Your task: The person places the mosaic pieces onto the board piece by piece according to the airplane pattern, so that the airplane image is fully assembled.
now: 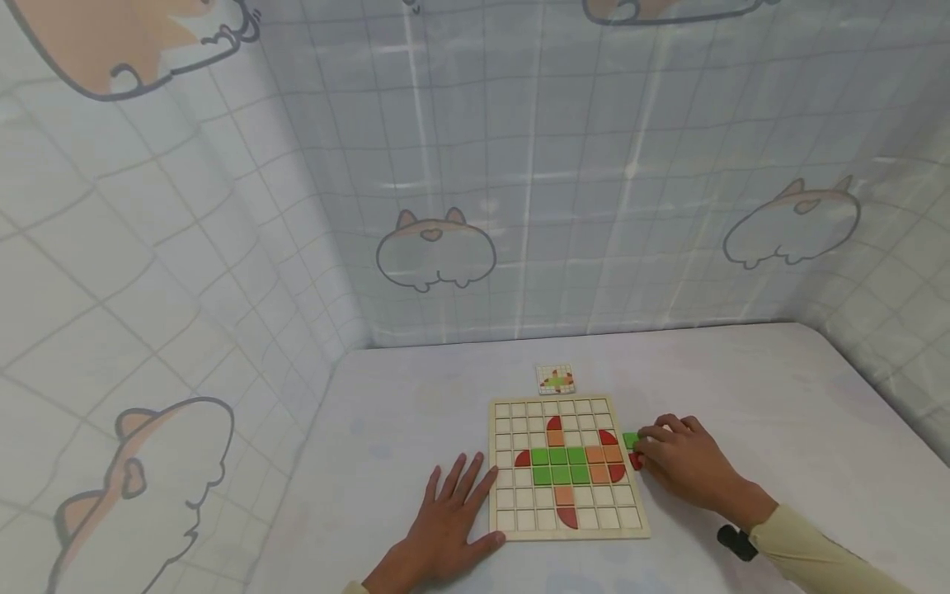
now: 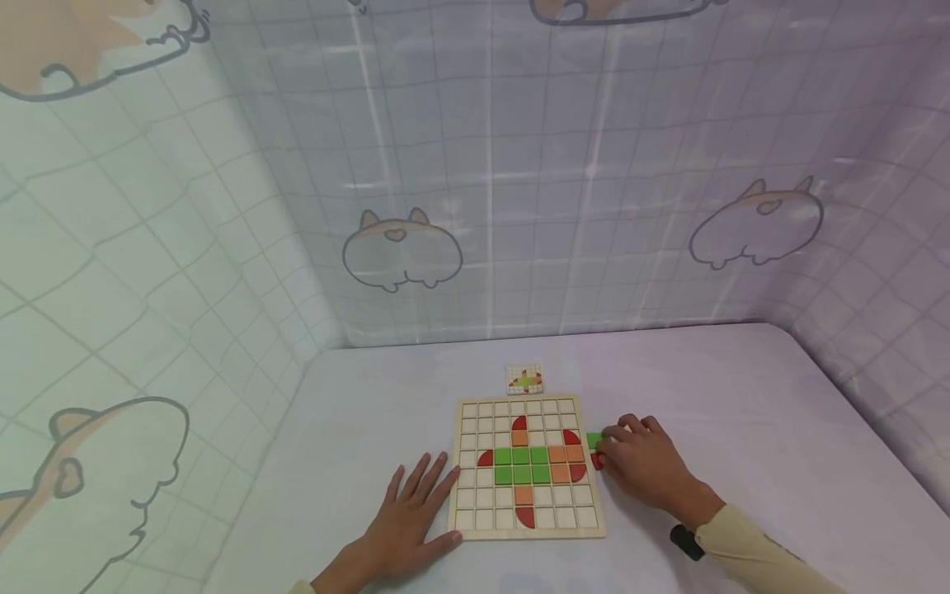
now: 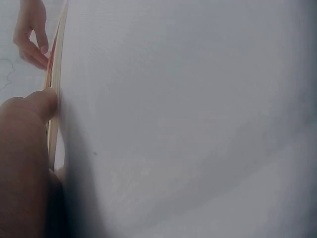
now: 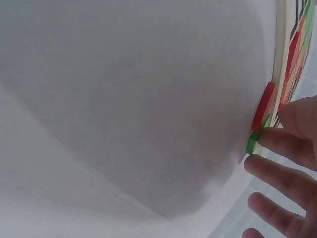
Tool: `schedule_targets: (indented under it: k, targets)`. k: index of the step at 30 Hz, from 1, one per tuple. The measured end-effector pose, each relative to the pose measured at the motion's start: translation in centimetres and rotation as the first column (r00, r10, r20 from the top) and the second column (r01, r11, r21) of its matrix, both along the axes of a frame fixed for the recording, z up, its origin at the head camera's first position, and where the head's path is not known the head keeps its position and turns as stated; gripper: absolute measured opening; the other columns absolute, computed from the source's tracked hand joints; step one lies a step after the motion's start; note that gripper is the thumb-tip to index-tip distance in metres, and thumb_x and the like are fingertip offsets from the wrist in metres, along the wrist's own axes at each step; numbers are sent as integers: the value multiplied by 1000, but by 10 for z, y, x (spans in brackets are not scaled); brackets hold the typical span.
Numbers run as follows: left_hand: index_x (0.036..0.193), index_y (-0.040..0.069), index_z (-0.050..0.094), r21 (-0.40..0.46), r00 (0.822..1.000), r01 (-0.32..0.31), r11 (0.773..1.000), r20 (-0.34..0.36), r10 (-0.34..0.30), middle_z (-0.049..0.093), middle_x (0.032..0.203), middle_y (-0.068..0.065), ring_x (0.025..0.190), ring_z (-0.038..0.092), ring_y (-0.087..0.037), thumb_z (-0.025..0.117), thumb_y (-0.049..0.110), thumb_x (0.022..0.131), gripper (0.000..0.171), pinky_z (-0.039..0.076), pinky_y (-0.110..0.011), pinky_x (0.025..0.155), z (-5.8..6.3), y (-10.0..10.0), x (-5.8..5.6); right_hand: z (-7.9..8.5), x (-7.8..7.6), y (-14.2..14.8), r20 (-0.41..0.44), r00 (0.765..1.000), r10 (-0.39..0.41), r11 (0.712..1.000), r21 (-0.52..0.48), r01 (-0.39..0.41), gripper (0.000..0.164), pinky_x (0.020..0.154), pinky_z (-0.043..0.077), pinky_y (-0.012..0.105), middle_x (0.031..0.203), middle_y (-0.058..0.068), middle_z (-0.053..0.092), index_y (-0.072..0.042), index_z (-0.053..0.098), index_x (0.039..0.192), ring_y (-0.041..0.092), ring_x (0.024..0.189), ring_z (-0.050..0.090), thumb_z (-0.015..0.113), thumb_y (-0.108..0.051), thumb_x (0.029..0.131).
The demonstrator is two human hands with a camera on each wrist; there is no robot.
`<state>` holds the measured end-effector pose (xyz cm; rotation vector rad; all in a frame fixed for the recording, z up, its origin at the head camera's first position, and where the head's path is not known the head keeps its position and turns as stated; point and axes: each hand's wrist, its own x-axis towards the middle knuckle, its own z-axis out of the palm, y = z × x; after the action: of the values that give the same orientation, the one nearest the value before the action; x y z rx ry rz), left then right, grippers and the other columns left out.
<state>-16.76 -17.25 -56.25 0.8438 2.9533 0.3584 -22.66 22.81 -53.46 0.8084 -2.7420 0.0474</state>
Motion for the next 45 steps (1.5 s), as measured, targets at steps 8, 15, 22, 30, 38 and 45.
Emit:
schedule_targets:
  k: [8,15,22,30,38,45]
  targets:
    - [159,24,19,-56,1000,-16,998,-5,16,10,164,-4,149,5,-31,29,75,92,84,10,-64,110,0,1,1,3,-12,-1,3,996,-90,996,-29,90,18,82,45,53,103,8,70,-13,78,93,34,102,57,84,-18,77]
    - [159,24,20,-64,1000,-20,998,-3,19,12,164,-4,149,6,-31,30,75,93,84,12,-65,110,4,2,1,-2,-28,1,71,988,-134,984,-105,141,29,83,45,51,100,7,72,-8,78,100,32,101,59,87,-20,75]
    - [159,23,21,-39,1000,-9,999,-15,8,13,164,-6,149,8,-32,32,72,94,83,12,-65,109,3,2,2,-2,-34,1,64,992,-112,988,-101,119,22,78,47,47,90,2,73,-11,80,92,27,90,64,87,-19,73]
    - [159,22,19,-20,1000,5,1000,-27,-5,11,164,-6,149,7,-32,33,71,94,82,11,-65,109,-1,0,0,1,-35,-2,57,994,-93,989,-111,99,20,77,47,45,84,-1,72,-13,78,84,23,85,64,89,-21,69]
    - [159,23,18,-31,1000,0,1000,-19,0,11,164,-6,149,6,-32,32,71,94,82,10,-66,109,0,-1,1,9,-33,-18,68,997,-42,987,-150,51,16,74,47,41,82,-7,71,-17,78,82,19,83,61,87,-23,70]
    - [159,23,17,-31,1000,2,1000,-8,-2,10,164,-7,149,5,-33,32,72,94,83,9,-65,109,3,-1,2,9,-27,-44,13,994,105,978,-181,-101,18,71,46,36,81,-9,70,-18,78,81,12,78,58,89,-27,69]
